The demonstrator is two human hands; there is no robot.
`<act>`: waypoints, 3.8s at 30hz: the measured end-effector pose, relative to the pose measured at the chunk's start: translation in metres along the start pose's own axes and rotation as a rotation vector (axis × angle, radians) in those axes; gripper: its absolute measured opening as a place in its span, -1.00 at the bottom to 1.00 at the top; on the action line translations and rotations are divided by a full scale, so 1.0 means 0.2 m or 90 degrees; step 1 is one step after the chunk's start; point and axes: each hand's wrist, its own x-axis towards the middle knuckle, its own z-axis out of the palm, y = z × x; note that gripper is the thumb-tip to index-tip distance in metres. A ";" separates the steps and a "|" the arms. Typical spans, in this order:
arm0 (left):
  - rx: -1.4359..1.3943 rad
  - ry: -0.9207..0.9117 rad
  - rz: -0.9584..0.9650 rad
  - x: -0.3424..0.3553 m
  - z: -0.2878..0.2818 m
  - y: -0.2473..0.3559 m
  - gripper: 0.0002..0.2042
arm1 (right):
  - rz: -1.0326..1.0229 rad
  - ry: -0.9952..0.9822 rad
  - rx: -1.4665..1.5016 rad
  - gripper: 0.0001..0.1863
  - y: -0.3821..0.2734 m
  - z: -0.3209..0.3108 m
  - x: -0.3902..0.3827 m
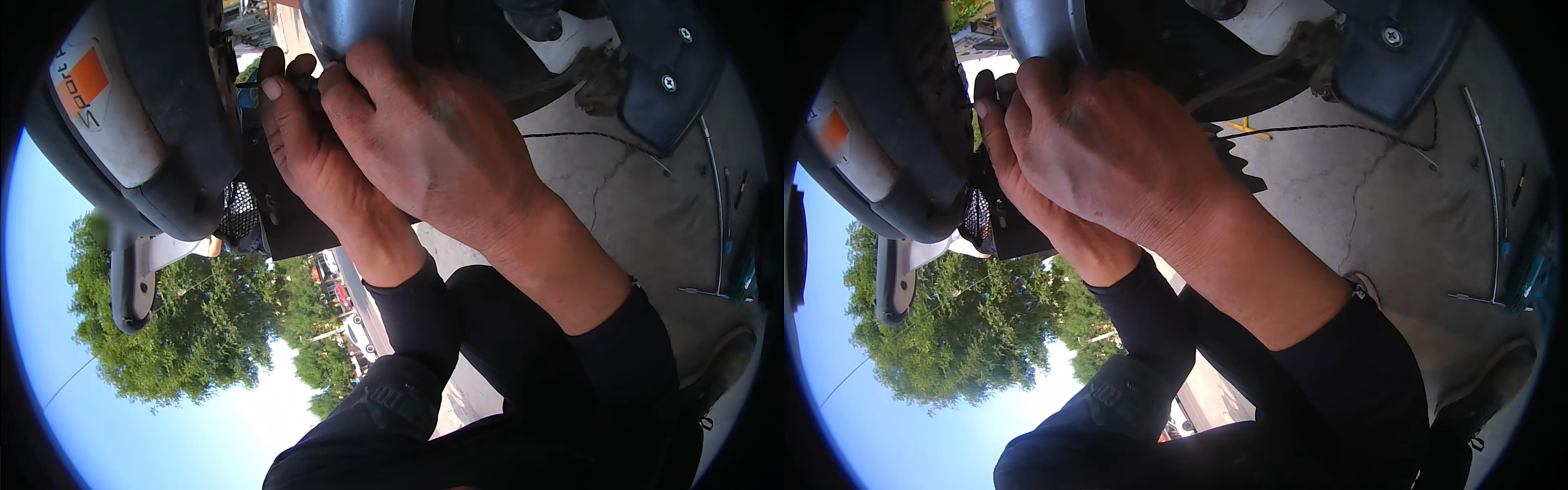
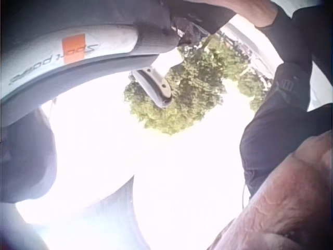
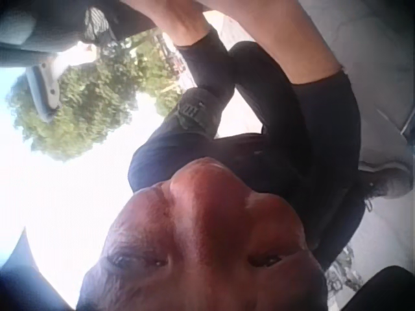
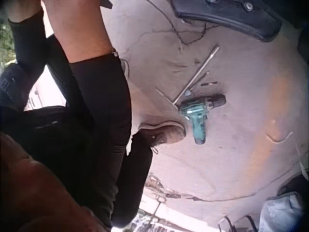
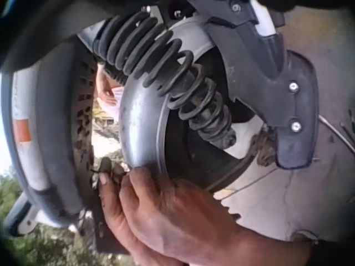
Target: The person retrieves a tool from a cluttered workbench, then moves to a white scooter. They remove the seat to access the internal wiring and proceed to connect and adjust wires within the compartment.
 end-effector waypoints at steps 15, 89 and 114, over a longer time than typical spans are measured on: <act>-0.177 -0.163 0.034 0.07 -0.11 -0.08 -0.66 | 0.061 0.142 0.139 -0.79 -0.04 0.12 0.04; -0.212 0.150 0.025 0.09 -0.06 -0.04 -0.61 | 0.026 -0.109 0.101 -0.86 -0.11 0.07 0.29; -0.200 0.146 0.004 0.11 -0.08 -0.06 -0.54 | -0.003 -0.146 0.179 -0.83 -0.07 0.13 0.32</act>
